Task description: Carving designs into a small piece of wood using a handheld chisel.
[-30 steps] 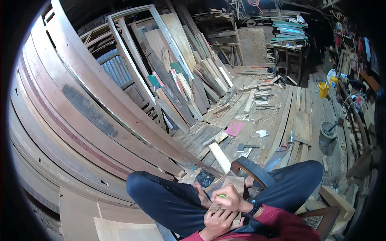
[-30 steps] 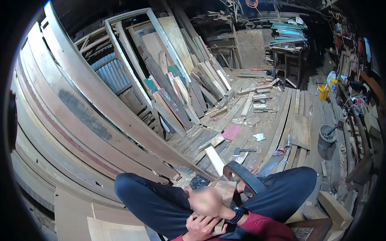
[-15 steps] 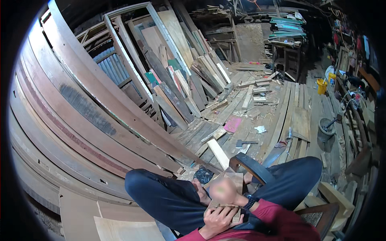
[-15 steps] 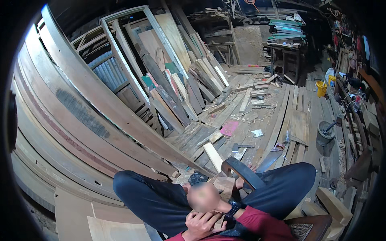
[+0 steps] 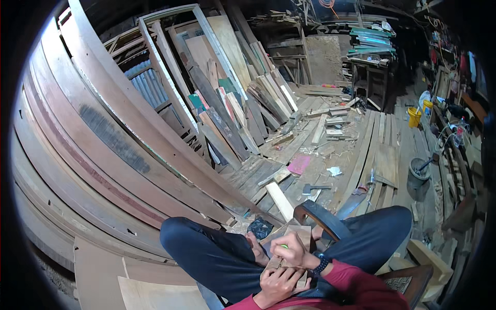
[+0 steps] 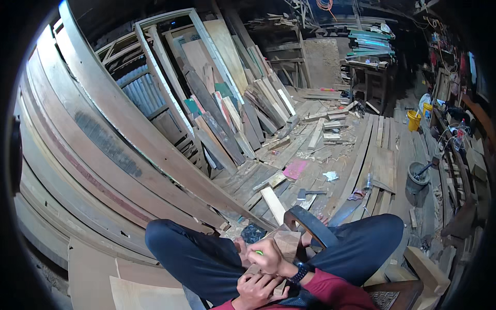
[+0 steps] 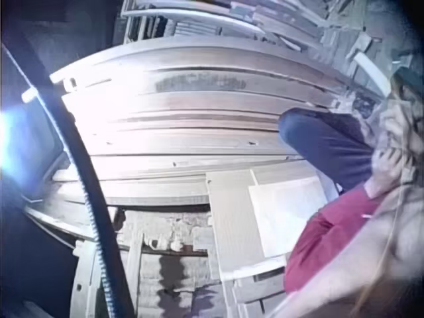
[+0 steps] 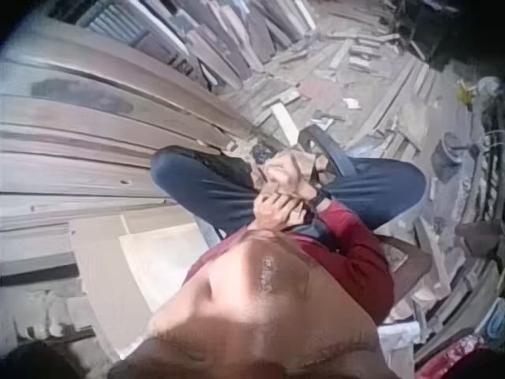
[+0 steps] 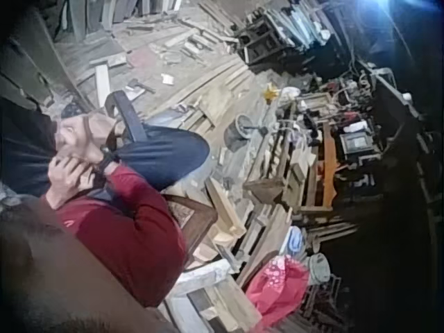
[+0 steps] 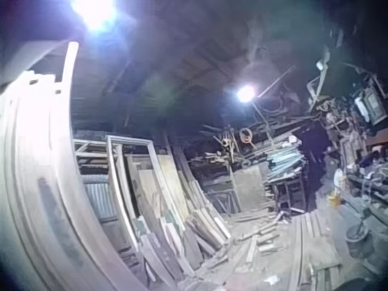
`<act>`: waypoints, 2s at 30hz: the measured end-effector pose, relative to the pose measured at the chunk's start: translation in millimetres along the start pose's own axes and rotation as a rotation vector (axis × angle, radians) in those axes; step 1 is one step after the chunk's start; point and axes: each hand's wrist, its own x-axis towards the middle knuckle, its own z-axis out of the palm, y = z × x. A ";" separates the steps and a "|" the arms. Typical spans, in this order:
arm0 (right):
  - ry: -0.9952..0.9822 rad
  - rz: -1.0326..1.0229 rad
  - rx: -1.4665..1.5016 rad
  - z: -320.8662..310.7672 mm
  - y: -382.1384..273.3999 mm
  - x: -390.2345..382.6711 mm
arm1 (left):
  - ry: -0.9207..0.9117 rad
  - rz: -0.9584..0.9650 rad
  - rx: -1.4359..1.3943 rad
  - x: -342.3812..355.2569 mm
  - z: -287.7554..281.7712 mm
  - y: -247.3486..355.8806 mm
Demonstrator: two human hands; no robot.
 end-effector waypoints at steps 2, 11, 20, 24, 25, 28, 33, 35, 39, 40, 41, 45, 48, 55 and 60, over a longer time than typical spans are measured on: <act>0.026 0.006 -0.160 -2.1 21.0 7.1 | -0.004 0.018 -0.002 0.2 -1.4 -0.6; 0.019 -0.014 -0.162 0.6 21.2 4.1 | -0.026 -0.004 0.007 0.0 -4.4 1.1; 0.027 0.008 -0.217 -3.3 25.3 8.4 | -0.022 0.008 0.004 -0.5 -5.7 0.5; -0.028 -0.062 -0.133 5.1 -10.3 1.5 | -0.021 -0.011 0.006 -2.1 -2.2 -3.3; -0.032 -0.060 -0.134 2.2 -5.9 0.1 | -0.044 -0.011 0.003 -2.3 -3.5 -1.4; 0.014 0.001 -0.179 -3.0 15.6 6.6 | -0.005 0.006 -0.002 1.2 1.3 0.7; -0.020 -0.037 -0.165 2.5 -7.9 2.6 | -0.008 -0.006 0.009 -7.4 -0.2 -3.0; -0.042 0.017 -0.045 -1.1 -7.0 1.5 | -0.050 -0.018 0.014 -5.5 2.3 0.7; 0.008 -0.005 -0.160 -1.6 21.4 4.6 | -0.005 0.015 -0.008 -5.6 -0.4 -0.3; -0.010 -0.044 -0.152 1.3 7.7 3.5 | -0.002 0.018 0.006 -10.4 2.4 -2.7; -0.028 -0.082 -0.142 4.9 -7.5 2.5 | 0.001 0.020 0.020 -14.2 5.9 -6.3; -0.015 -0.030 -0.086 -6.1 10.1 2.9 | -0.015 0.009 0.009 0.8 -2.7 4.0; -0.004 -0.006 -0.158 0.2 22.0 2.3 | 0.004 0.009 0.001 -1.0 -2.4 0.7; -0.019 -0.098 -0.244 -5.8 18.6 10.9 | -0.047 -0.008 -0.013 -1.1 -2.5 3.4; -0.040 -0.028 -0.103 2.7 -11.3 0.3 | -0.003 -0.011 0.009 0.1 -3.0 -2.6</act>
